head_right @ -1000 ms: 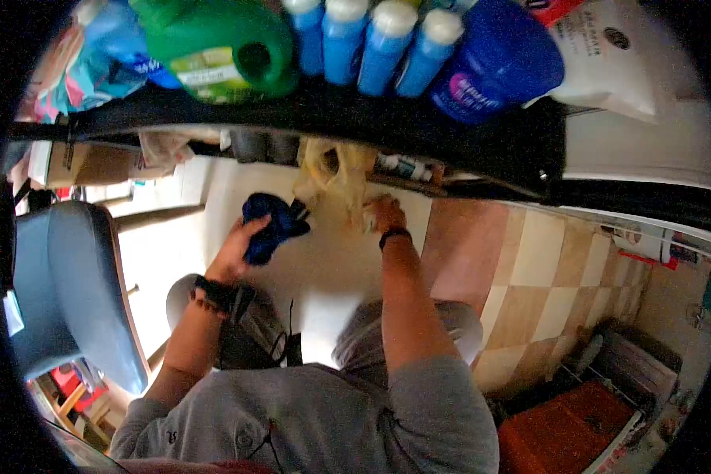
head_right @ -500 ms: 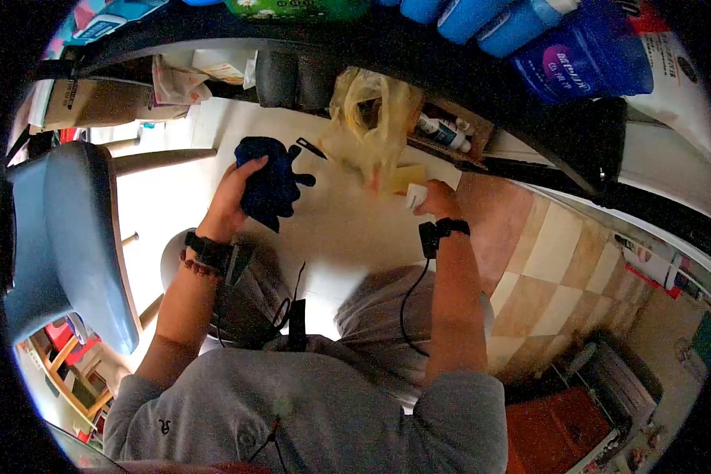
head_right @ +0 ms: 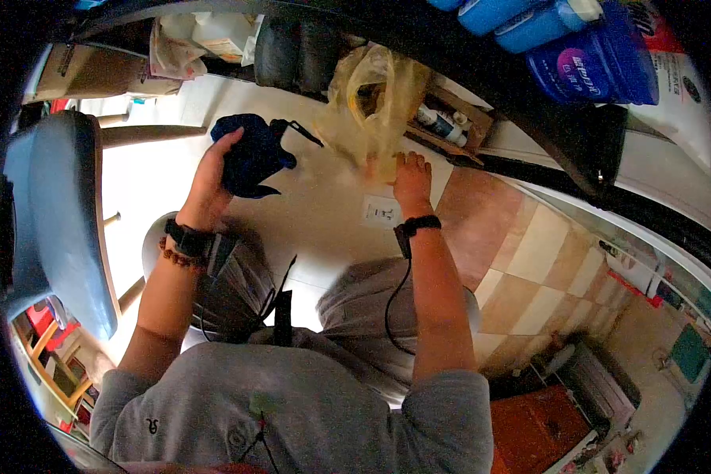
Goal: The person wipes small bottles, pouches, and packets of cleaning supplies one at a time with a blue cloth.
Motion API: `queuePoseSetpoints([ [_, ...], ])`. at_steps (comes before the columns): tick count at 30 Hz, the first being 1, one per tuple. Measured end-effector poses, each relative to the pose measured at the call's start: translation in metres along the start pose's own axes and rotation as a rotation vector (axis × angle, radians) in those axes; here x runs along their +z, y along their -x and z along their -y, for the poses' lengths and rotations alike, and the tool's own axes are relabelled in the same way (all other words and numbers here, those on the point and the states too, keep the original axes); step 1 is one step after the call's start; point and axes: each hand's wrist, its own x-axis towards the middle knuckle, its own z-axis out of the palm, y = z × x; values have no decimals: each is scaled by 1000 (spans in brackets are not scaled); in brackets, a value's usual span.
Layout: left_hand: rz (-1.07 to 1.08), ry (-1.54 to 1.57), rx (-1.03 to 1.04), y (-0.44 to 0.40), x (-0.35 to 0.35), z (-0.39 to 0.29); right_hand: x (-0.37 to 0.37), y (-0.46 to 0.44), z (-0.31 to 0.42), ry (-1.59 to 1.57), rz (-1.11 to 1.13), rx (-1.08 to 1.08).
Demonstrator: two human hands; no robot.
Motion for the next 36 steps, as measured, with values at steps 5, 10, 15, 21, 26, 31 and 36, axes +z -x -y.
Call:
queuePoseSetpoints([
  [5,78,-21,-56,-8,-6,6,34,0,-11,133,-356,-151],
  [10,110,-19,-77,-3,-6,7,5,4,-15,174,-79,-62],
  [15,60,0,-34,-1,-8,7,14,27,-55,-205,170,416],
  [21,84,-14,-49,3,-8,7,62,46,-67,-159,92,619],
  [26,141,51,-60,8,-2,5,47,15,-47,-281,-276,145],
  [31,161,119,-86,17,7,7,62,4,-16,13,-334,-79],
  [36,232,63,-73,29,4,9,7,11,1,-166,-136,-101],
])
